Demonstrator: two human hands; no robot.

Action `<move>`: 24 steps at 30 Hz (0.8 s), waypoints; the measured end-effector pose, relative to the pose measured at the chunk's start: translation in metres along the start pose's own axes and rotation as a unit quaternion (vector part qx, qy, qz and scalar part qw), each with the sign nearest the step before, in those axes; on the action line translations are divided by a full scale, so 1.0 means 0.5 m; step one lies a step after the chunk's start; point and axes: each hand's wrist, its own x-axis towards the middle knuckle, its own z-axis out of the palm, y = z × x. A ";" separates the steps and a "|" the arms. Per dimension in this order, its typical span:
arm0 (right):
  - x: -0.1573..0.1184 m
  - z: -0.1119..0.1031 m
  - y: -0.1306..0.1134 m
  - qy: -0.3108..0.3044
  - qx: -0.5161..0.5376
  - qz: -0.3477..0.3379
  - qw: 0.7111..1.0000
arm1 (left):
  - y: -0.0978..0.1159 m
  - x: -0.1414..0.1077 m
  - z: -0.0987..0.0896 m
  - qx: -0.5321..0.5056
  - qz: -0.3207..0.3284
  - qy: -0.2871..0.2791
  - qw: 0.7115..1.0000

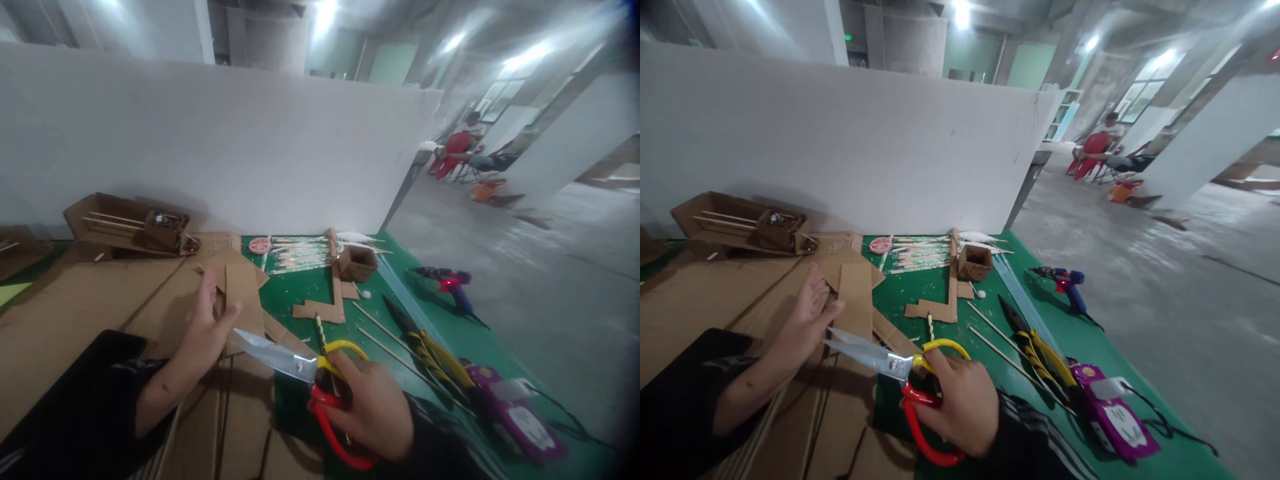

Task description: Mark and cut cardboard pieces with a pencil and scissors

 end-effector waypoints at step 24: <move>-0.001 0.008 -0.001 -0.042 -0.038 0.014 0.998 | 0.088 -0.012 -0.039 0.362 0.151 -0.292 0.872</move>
